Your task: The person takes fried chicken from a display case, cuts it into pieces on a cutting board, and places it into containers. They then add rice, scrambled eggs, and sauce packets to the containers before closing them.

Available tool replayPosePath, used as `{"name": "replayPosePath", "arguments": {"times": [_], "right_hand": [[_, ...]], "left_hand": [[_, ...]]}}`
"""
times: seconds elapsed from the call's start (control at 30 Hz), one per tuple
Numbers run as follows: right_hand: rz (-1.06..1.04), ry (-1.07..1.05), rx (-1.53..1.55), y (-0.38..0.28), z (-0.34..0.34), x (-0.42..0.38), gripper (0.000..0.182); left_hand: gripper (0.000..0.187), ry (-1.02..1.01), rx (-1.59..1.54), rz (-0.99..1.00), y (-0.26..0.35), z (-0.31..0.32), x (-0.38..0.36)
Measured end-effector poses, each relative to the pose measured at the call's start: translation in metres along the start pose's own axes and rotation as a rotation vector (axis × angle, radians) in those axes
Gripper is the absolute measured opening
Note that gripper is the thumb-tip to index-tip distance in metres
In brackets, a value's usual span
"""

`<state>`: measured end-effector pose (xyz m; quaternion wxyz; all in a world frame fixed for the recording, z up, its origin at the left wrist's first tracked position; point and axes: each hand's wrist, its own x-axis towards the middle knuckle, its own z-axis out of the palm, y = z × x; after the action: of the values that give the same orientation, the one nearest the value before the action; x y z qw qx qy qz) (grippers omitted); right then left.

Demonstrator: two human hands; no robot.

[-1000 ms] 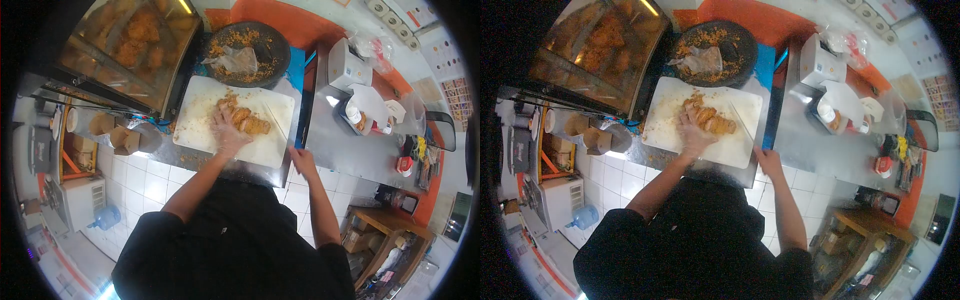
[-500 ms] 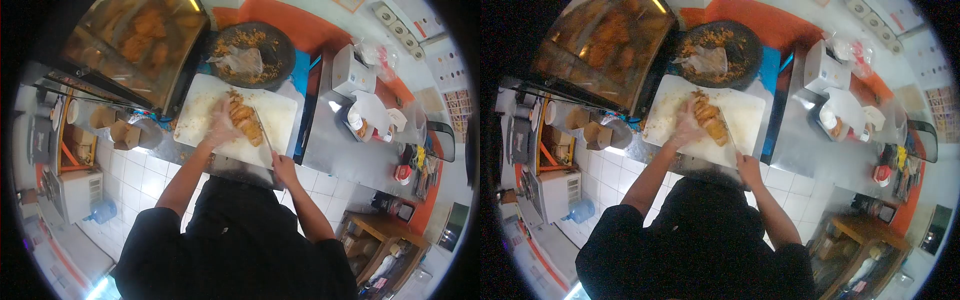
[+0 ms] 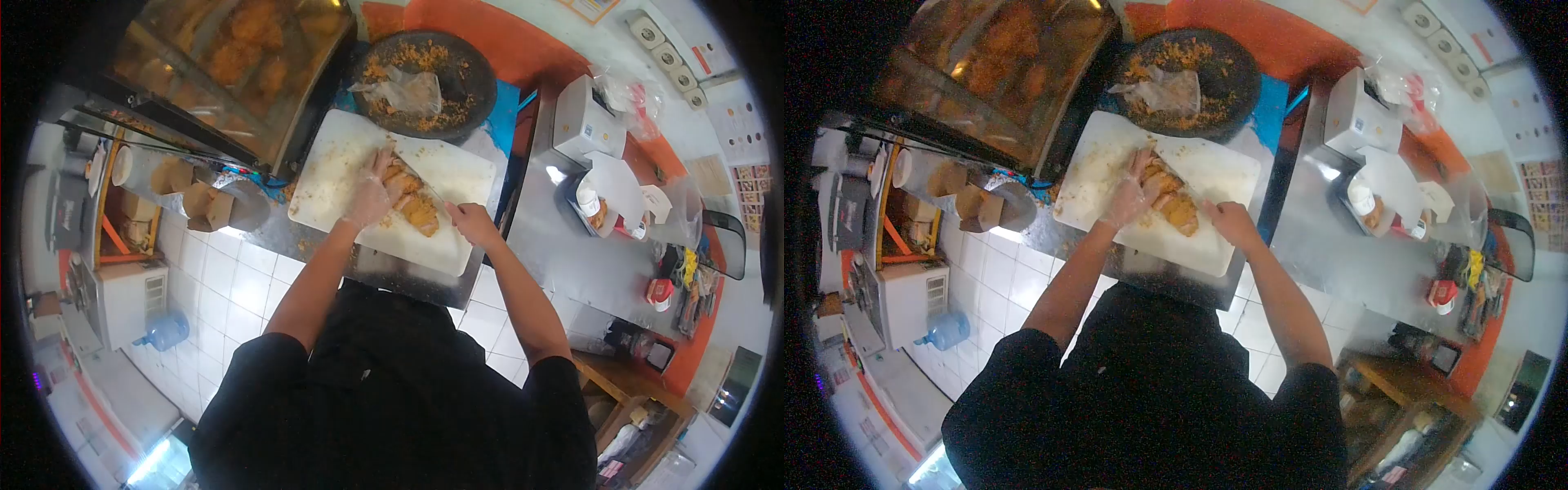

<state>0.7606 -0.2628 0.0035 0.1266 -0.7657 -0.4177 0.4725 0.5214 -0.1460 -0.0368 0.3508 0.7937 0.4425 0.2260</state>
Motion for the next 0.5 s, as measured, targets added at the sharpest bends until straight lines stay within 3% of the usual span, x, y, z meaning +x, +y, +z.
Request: {"name": "replayPosePath", "arguments": {"times": [0.07, 0.17, 0.27, 0.37, 0.5], "right_hand": [[-0.025, 0.043, 0.002, 0.010, 0.001, -0.009, 0.065], [0.002, 0.130, 0.055, 0.035, 0.009, -0.023, 0.065], [-0.016, 0.133, 0.089, 0.050, 0.039, -0.033, 0.065], [-0.035, 0.121, 0.268, 0.058, 0.065, -0.025, 0.061], [-0.116, 0.194, 0.169, 0.050, 0.045, -0.031, 0.060]], "left_hand": [[0.095, -0.041, -0.058, -0.030, 0.034, -0.022, -0.006], [0.121, 0.001, -0.056, 0.039, 0.014, -0.013, -0.008], [0.134, -0.145, 0.120, 0.064, 0.024, -0.019, -0.007], [0.143, -0.114, 0.188, 0.166, -0.004, 0.000, -0.009], [0.138, -0.122, 0.180, 0.106, 0.000, 0.000, -0.006]]}}
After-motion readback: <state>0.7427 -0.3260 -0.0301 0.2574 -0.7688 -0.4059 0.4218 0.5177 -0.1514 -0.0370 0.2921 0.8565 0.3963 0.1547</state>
